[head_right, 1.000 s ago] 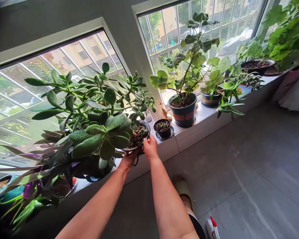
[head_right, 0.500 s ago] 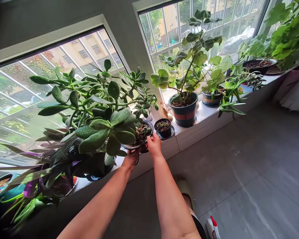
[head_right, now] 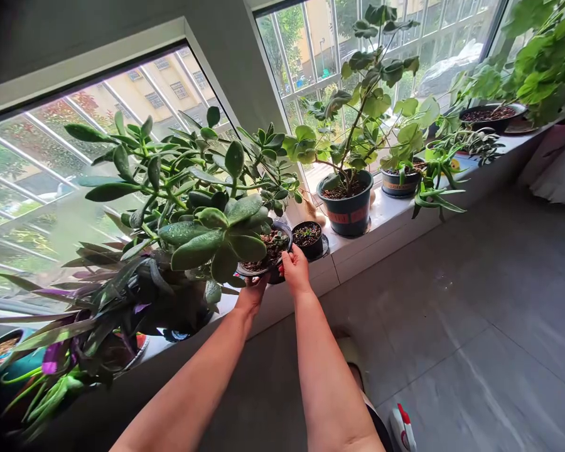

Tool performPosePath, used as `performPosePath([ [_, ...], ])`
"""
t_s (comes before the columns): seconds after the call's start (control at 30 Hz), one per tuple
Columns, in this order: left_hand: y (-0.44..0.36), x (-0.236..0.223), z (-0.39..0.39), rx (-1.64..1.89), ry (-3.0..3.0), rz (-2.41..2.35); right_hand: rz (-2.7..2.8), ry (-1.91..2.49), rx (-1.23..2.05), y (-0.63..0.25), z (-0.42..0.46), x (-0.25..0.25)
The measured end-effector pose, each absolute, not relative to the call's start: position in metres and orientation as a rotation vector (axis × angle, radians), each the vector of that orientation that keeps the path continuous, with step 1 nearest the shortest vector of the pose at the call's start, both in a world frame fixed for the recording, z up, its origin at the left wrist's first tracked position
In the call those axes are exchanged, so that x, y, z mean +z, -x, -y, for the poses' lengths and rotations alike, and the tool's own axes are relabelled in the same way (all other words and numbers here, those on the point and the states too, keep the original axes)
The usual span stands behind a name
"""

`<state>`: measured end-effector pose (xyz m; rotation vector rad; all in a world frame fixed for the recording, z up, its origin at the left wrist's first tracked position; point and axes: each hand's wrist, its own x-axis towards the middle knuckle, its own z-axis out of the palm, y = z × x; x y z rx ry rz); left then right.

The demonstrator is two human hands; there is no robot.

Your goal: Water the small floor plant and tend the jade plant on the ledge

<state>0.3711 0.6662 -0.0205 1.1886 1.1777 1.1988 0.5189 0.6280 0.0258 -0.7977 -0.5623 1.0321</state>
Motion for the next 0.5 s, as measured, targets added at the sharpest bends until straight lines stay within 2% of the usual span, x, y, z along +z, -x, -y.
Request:
performPosePath([
  [0.5,-0.382,-0.012,-0.655,1.158,-1.102,-1.191,0.581,0.841,1.035,-0.523,-0.625,0.024],
])
